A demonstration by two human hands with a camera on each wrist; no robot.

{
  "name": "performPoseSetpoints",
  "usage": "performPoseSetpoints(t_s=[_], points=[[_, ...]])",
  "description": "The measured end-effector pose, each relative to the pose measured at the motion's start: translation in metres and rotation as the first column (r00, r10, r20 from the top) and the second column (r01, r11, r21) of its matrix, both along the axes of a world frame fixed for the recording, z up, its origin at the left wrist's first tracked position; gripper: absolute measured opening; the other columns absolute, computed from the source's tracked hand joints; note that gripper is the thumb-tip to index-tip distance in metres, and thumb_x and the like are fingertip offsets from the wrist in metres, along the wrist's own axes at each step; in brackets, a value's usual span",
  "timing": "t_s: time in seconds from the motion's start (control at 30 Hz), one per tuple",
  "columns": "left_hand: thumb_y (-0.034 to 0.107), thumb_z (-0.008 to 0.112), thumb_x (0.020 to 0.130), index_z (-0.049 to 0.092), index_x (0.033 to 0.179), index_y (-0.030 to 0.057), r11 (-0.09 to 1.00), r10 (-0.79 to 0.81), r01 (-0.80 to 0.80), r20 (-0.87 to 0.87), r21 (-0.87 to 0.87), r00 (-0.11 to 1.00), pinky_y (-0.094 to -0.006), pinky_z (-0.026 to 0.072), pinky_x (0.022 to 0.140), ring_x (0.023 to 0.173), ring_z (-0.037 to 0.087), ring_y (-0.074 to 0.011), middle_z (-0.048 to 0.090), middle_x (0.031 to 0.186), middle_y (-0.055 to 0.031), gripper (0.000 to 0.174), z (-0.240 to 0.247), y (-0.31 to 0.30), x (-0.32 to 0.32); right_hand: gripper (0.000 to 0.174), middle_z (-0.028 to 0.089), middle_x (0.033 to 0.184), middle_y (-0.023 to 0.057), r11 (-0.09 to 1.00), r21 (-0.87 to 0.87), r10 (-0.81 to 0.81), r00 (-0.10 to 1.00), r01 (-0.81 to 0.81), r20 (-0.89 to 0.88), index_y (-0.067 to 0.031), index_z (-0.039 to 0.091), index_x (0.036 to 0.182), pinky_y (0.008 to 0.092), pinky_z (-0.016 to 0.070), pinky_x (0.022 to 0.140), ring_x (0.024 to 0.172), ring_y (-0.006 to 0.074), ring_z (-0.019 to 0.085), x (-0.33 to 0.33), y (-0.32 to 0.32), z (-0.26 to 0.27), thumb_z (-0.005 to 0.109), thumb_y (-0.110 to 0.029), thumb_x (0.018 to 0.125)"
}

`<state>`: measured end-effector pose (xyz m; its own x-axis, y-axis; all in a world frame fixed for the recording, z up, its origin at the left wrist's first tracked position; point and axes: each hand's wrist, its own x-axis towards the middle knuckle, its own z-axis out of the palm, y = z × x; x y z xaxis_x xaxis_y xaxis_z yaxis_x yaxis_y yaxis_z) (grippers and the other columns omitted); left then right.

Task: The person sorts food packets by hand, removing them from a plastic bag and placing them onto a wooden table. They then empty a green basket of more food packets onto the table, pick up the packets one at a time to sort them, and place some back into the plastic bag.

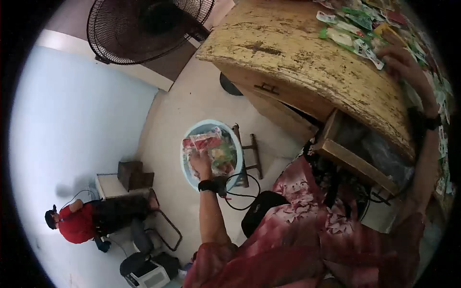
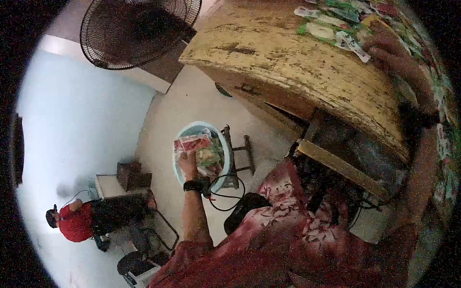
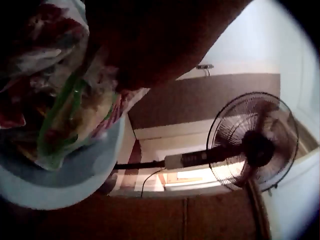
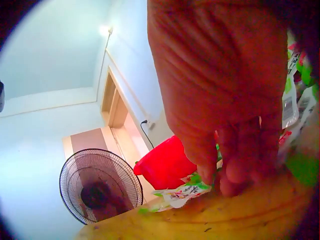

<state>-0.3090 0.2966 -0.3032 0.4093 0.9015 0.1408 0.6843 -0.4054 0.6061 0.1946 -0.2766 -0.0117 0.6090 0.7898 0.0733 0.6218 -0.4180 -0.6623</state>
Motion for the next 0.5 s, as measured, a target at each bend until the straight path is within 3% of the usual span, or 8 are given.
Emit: performPoseSetpoints(t_s=[0.03, 0.13, 0.17, 0.27, 0.37, 0.43, 0.5], points=[[0.023, 0.069, 0.092, 0.070, 0.100, -0.0042, 0.996, -0.003, 0.010, 0.070, -0.092, 0.998, -0.0398, 0.0495, 0.063, 0.075, 0.064, -0.0229, 0.070, 0.084, -0.0124, 0.028, -0.003, -0.002, 0.010, 0.024, 0.057, 0.080, -0.0022, 1.000, -0.001, -0.018, 1.000, 0.018, -0.012, -0.0125, 0.064, 0.122, 0.0228, 0.0450, 0.052, 0.062, 0.0047, 0.055, -0.001, 0.000, 0.001, 0.054, -0.028, 0.106], [0.028, 0.071, 0.092, 0.069, 0.097, -0.0037, 0.951, -0.110, 0.140, -0.121, 0.278, 0.987, -0.0405, 0.0495, 0.061, 0.075, 0.066, -0.0263, 0.069, 0.080, -0.0146, 0.032, 0.017, -0.046, 0.038, 0.022, 0.056, 0.077, -0.0029, 0.999, 0.038, -0.033, 0.999, 0.033, -0.022, -0.0125, 0.065, 0.119, 0.0222, 0.0415, 0.051, 0.060, 0.0036, 0.053, -0.006, 0.004, 0.001, 0.055, -0.026, 0.106], [0.030, 0.073, 0.091, 0.068, 0.102, -0.0031, 0.973, -0.095, 0.147, -0.273, 0.176, 0.957, -0.0421, 0.0515, 0.063, 0.078, 0.067, -0.0264, 0.071, 0.089, -0.0157, 0.035, 0.004, -0.042, 0.044, 0.021, 0.056, 0.076, -0.0033, 0.999, 0.025, -0.034, 0.998, 0.036, -0.043, -0.0124, 0.065, 0.119, 0.0222, 0.0403, 0.050, 0.060, 0.0034, 0.052, -0.009, 0.005, 0.005, 0.055, -0.026, 0.106], [0.030, 0.060, 0.092, 0.068, 0.107, -0.0016, 0.953, -0.255, 0.194, -0.271, -0.233, 0.928, -0.0536, 0.0519, 0.077, 0.092, 0.066, -0.0472, 0.069, 0.096, -0.0283, 0.036, -0.044, -0.035, 0.053, 0.020, 0.056, 0.074, -0.0038, 0.994, 0.005, -0.107, 0.993, 0.108, -0.057, -0.0126, 0.065, 0.117, 0.0221, 0.0374, 0.050, 0.058, 0.0034, 0.049, -0.009, 0.004, 0.001, 0.055, -0.026, 0.106], [0.022, 0.066, 0.093, 0.064, 0.122, -0.0011, 0.906, -0.378, 0.357, -0.059, -0.227, 0.924, -0.0444, 0.0545, 0.080, 0.097, 0.067, -0.0335, 0.070, 0.112, -0.0186, 0.037, -0.081, -0.026, 0.049, 0.019, 0.056, 0.074, -0.0039, 0.987, -0.017, -0.163, 0.986, 0.162, -0.035, -0.0131, 0.065, 0.116, 0.0218, 0.0370, 0.051, 0.059, 0.0035, 0.049, -0.012, 0.007, 0.003, 0.055, -0.026, 0.106], [0.011, 0.066, 0.092, 0.060, 0.134, 0.0022, 0.896, -0.332, 0.268, -0.133, -0.355, 0.934, -0.0396, 0.0533, 0.090, 0.106, 0.067, -0.0273, 0.069, 0.124, -0.0124, 0.043, -0.059, -0.026, 0.041, 0.019, 0.055, 0.074, -0.0038, 0.989, -0.013, -0.149, 0.988, 0.148, -0.048, -0.0135, 0.065, 0.116, 0.0216, 0.0375, 0.051, 0.059, 0.0036, 0.050, -0.013, 0.005, 0.002, 0.055, -0.026, 0.106], [0.013, 0.063, 0.092, 0.061, 0.133, 0.0010, 0.847, -0.314, 0.309, 0.062, -0.434, 0.948, -0.0379, 0.0496, 0.097, 0.113, 0.065, -0.0274, 0.068, 0.126, -0.0142, 0.043, -0.034, -0.034, 0.034, 0.019, 0.055, 0.073, -0.0038, 0.994, 0.021, -0.105, 0.991, 0.107, -0.089, -0.0137, 0.065, 0.115, 0.0215, 0.0382, 0.052, 0.060, 0.0038, 0.050, -0.008, 0.004, 0.000, 0.055, -0.027, 0.106]])
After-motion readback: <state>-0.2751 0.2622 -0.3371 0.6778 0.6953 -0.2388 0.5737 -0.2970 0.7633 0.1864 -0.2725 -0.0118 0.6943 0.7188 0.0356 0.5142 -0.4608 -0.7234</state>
